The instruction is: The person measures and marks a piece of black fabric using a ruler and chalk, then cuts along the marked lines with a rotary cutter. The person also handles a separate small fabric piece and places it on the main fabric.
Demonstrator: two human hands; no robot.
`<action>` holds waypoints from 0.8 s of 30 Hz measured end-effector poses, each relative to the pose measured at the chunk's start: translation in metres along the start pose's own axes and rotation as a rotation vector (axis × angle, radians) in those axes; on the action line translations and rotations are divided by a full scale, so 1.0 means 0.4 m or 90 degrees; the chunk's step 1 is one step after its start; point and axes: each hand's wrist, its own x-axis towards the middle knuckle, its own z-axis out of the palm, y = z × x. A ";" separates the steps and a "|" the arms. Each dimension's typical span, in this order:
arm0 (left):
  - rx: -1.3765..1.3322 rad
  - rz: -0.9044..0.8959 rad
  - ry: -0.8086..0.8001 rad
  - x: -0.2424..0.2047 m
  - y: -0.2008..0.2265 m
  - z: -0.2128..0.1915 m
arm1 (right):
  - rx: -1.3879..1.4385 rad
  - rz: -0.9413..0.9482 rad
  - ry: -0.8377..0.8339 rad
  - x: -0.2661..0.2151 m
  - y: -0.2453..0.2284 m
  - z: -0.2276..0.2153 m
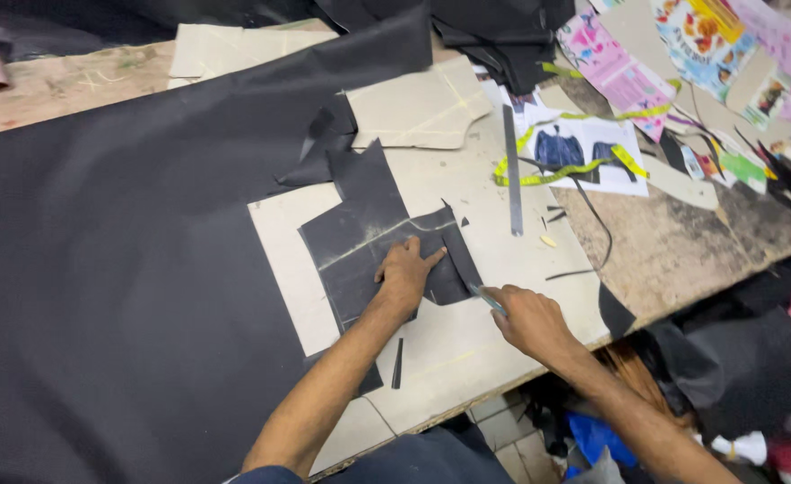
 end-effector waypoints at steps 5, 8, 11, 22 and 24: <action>-0.122 -0.165 0.350 -0.047 0.057 0.087 | 0.153 -0.016 -0.027 0.112 0.070 -0.102; -0.197 -0.317 0.366 -0.049 0.089 0.136 | 0.199 -0.035 -0.112 0.221 0.169 -0.126; -0.279 -0.397 0.424 -0.073 0.126 0.148 | 0.139 -0.162 -0.138 0.296 0.216 -0.107; -0.447 -0.680 0.616 -0.049 0.221 0.081 | 0.096 -0.866 -0.055 0.568 -0.096 -0.002; -0.480 -0.716 0.598 -0.041 0.212 0.080 | 0.092 -0.908 -0.055 0.582 -0.163 0.034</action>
